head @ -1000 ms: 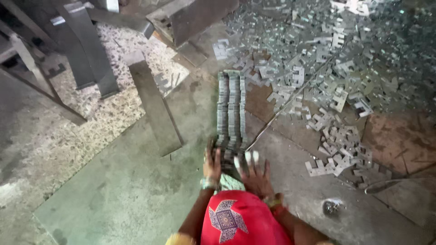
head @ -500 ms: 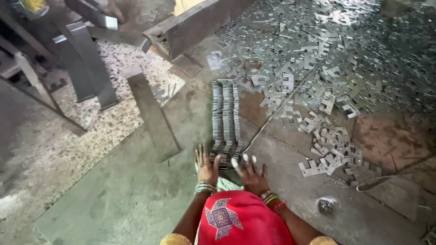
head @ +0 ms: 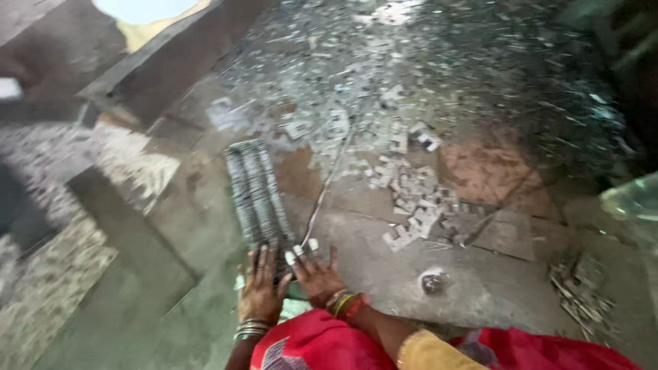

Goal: The person sits on the floor of a metal workshop and sorts small flat metal bracket pieces from a pile, stacking matching pieces into a growing stack and setting aside other pieces. They occasionally use a small hand tool on individual pieces and gather stray pieces from the floor.

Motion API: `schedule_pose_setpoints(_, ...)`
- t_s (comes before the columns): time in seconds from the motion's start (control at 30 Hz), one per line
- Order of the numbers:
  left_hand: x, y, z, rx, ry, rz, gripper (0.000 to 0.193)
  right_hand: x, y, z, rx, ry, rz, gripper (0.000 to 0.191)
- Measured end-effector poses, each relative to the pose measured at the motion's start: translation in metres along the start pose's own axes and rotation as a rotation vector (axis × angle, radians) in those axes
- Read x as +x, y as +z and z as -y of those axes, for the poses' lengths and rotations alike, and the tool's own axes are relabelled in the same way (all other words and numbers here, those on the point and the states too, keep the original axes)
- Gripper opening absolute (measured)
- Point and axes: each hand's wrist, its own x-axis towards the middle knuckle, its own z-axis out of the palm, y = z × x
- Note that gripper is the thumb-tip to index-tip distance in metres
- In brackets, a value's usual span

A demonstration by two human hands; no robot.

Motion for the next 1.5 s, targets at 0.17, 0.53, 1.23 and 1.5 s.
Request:
schedule_pose_setpoints(0.17,0.005,0.006,0.008,0.015,0.018,0.049,0.077,-0.002,-0.028,0.007,0.039,-0.007,-0.168,0.071)
schedule_pose_setpoints(0.53,0.057,-0.045,-0.029,0.05,-0.017,0.547,0.081,-0.128,-0.04,-0.181,0.132,0.555,0.005,0.024)
schedule_pose_setpoints(1.23,0.132,0.159,-0.24,-1.084,-0.033,0.656,0.036,-0.189,-0.059,-0.414,0.579,1.5,-0.67,0.052)
schedule_pose_setpoints(1.5,0.116,0.183,-0.252,-0.972,-0.071,0.849,0.04,-0.193,-0.047,-0.441,0.555,1.386,-0.66,0.05)
